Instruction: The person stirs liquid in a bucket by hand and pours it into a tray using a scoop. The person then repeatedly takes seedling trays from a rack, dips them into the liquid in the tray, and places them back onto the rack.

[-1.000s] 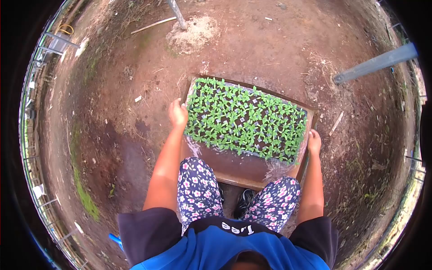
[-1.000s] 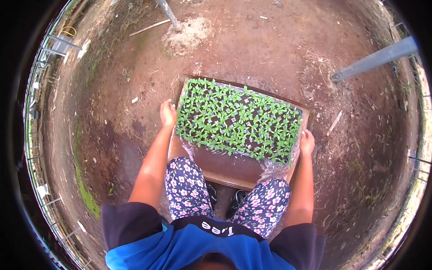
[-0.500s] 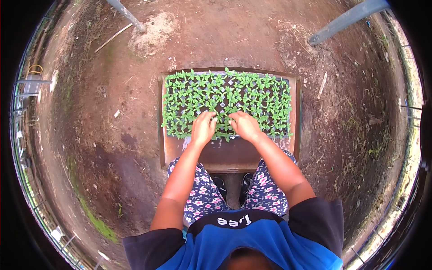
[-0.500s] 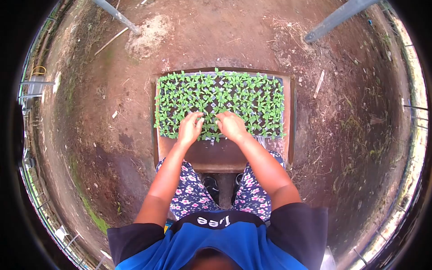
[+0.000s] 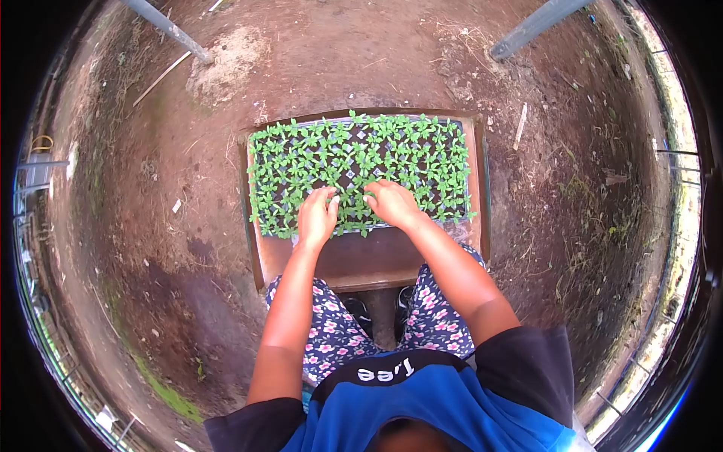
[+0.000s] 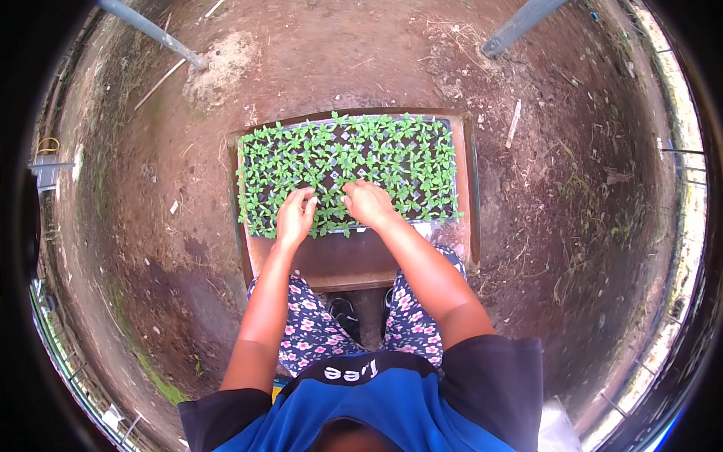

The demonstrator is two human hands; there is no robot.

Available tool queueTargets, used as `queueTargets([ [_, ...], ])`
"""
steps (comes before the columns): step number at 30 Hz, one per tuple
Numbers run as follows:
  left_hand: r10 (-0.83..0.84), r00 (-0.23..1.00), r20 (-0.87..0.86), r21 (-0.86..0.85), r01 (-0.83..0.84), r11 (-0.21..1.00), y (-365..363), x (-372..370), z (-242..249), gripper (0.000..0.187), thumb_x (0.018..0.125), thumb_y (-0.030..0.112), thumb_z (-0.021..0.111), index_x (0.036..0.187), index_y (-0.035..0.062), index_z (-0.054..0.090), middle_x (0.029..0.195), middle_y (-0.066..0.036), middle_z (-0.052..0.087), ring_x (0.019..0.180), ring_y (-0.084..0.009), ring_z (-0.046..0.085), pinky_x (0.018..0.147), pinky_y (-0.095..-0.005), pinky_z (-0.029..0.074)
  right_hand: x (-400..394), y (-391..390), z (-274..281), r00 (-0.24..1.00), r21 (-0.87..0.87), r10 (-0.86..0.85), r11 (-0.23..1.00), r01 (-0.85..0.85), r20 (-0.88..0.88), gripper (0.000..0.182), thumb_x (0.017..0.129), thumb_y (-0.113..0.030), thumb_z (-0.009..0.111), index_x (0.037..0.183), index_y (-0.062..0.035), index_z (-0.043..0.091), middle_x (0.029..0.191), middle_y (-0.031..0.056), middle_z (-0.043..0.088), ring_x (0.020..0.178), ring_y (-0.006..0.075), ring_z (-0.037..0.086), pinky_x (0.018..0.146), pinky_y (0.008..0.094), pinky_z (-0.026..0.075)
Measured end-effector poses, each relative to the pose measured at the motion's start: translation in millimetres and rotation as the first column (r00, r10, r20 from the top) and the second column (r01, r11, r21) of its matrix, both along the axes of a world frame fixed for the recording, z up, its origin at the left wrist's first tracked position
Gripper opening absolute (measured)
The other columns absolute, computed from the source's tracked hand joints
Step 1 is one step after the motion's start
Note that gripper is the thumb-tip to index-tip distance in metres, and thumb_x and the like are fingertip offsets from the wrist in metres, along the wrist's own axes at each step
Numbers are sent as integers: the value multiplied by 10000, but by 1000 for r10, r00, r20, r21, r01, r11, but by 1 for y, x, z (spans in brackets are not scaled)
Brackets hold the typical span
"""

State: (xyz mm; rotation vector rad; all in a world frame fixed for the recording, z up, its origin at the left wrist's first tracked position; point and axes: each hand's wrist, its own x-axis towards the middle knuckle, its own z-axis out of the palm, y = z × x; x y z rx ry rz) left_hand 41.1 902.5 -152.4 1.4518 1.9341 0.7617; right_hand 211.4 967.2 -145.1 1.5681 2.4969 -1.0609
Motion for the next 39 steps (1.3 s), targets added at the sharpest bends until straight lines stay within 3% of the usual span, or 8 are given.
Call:
queueTargets([
  [9, -61, 993, -103, -3, 61, 998, 0, -5, -8, 225, 785, 163, 560, 979, 51, 563, 905, -90, 588, 651, -209, 565, 612, -308, 454, -6, 1, -1, 999, 12, 33, 999, -33, 32, 224, 776, -251, 542, 930, -92, 576, 880, 123, 580, 850, 283, 568, 732, 386, 448],
  [10, -27, 999, -28, -47, 26, 999, -2, -3, -8, 199, 764, 144, 559, 938, 49, 565, 876, -123, 584, 819, -291, 560, 725, -372, 438, -6, 1, -1, 998, -13, 39, 999, -38, 54, 239, 778, -257, 541, 950, -94, 572, 908, 129, 582, 873, 284, 566, 746, 383, 447],
  [12, -20, 1000, 4, -97, 20, 995, -2, -1, -3, 200, 764, 145, 560, 939, 49, 564, 877, -121, 581, 821, -290, 559, 728, -368, 437, -7, -1, -3, 996, -20, 53, 998, -52, 67, 253, 783, -262, 537, 973, -97, 567, 949, 139, 580, 903, 284, 560, 764, 381, 444],
  [13, -25, 1000, -11, -94, 24, 995, -2, -2, -2, 202, 763, 146, 561, 941, 49, 564, 877, -121, 579, 818, -289, 559, 727, -365, 436, -7, 0, -2, 995, -40, 63, 997, -60, 78, 262, 789, -267, 532, 987, -99, 563, 984, 151, 573, 932, 284, 551, 778, 381, 440],
  [14, -57, 997, -57, -75, 53, 996, -2, -4, -6, 241, 781, 192, 557, 983, 61, 567, 908, -86, 592, 665, -223, 570, 639, -321, 460, -7, -2, -1, 995, -26, 58, 998, -57, 76, 260, 792, -270, 529, 982, -97, 566, 965, 142, 575, 917, 285, 553, 768, 385, 442],
  [36, -56, 994, -95, -42, 52, 998, -4, -5, -3, 213, 768, 149, 554, 958, 52, 561, 866, -92, 589, 653, -231, 562, 645, -339, 453, -15, -3, 10, 994, -35, 88, 996, -86, 64, 241, 789, -238, 534, 982, -97, 567, 920, 118, 580, 875, 283, 558, 753, 387, 443],
  [37, -37, 998, -42, -92, 33, 995, -3, -5, -1, 181, 773, 154, 541, 926, 59, 556, 891, -109, 579, 826, -290, 557, 732, -388, 438, -15, -2, 10, 994, -37, 89, 996, -87, 68, 240, 789, -238, 534, 981, -97, 567, 920, 118, 580, 874, 283, 559, 752, 386, 444],
  [39, -37, 998, -41, -97, 33, 995, -3, -4, 0, 186, 773, 155, 541, 931, 60, 556, 895, -109, 579, 828, -290, 557, 734, -388, 438, -15, -3, 10, 994, -36, 91, 995, -89, 65, 240, 788, -237, 536, 980, -97, 568, 919, 118, 580, 870, 283, 560, 749, 385, 445],
])
